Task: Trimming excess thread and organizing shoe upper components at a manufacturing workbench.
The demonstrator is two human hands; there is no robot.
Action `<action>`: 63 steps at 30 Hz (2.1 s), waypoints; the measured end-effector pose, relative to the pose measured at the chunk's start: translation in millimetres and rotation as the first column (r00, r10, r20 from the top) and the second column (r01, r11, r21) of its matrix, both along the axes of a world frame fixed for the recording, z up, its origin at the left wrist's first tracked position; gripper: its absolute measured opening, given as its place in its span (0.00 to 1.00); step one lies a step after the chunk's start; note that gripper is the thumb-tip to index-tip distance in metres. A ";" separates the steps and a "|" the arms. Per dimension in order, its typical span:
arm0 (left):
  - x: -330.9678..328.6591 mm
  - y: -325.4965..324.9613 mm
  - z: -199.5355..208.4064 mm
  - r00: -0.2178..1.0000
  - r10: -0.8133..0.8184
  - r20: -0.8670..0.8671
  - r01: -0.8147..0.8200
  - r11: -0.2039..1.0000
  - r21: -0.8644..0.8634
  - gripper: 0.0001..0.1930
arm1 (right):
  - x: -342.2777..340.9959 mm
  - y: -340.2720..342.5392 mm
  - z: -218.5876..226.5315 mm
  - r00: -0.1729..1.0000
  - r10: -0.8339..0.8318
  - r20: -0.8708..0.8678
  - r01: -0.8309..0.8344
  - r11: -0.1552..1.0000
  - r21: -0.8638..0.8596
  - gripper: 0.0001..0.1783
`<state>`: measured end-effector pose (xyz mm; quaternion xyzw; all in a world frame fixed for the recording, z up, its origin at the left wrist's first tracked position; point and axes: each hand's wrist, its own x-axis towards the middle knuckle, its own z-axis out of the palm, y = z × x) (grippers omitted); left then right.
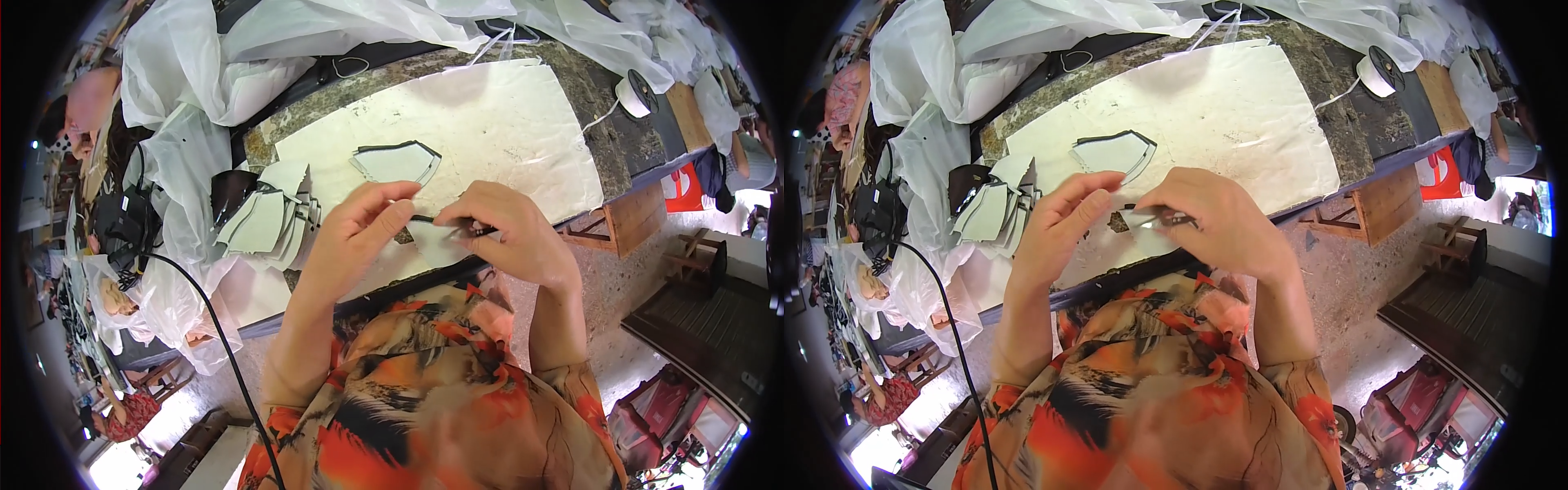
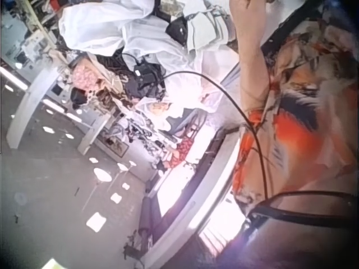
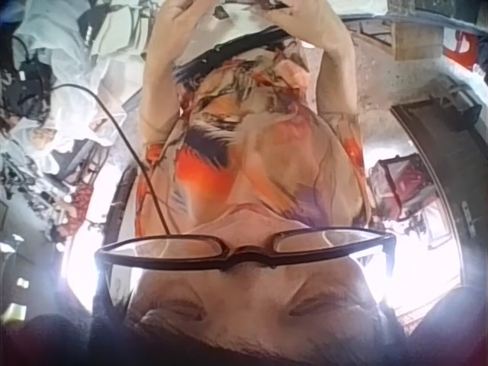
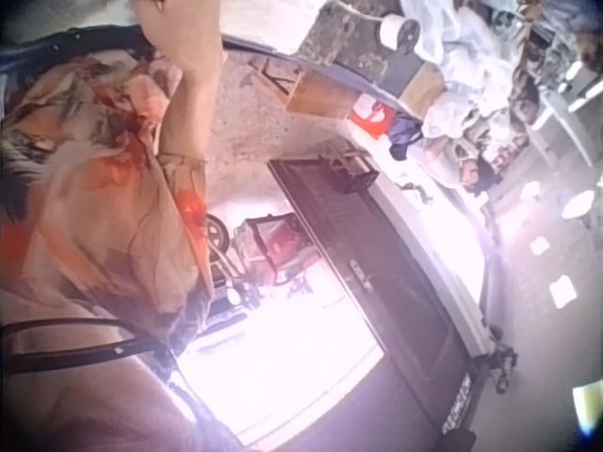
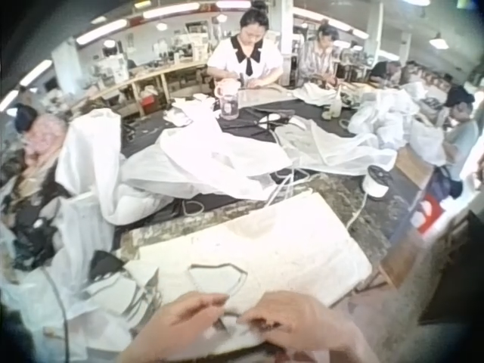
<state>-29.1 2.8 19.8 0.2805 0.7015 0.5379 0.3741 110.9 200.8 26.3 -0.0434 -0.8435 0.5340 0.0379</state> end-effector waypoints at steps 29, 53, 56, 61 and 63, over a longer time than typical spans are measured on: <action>32.9 -36.3 -11.9 0.978 0.109 0.178 -0.126 0.989 0.083 0.07 | 11.4 -43.2 -10.1 0.991 -0.137 0.006 0.136 0.979 -0.153 0.09; 41.3 -43.0 -4.5 0.905 0.097 -0.414 -0.041 0.989 0.141 0.02 | 10.0 -58.4 -7.9 0.987 -0.156 -0.029 0.152 0.982 -0.112 0.05; 42.6 -39.2 -12.7 0.936 0.113 -0.333 -0.063 0.986 0.158 0.04 | 19.4 -57.0 -8.3 0.968 -0.240 0.067 0.249 0.949 -0.192 0.04; 43.8 -30.5 -31.3 0.551 -0.162 -0.818 0.120 0.986 -0.115 0.15 | 29.1 -56.6 -11.6 0.834 -0.421 0.357 0.541 0.750 -0.381 0.05; 54.2 -30.8 -33.3 0.549 -0.196 -0.812 0.128 0.980 -0.150 0.16 | 26.5 -57.3 -10.0 0.837 -0.410 0.363 0.536 0.749 -0.390 0.06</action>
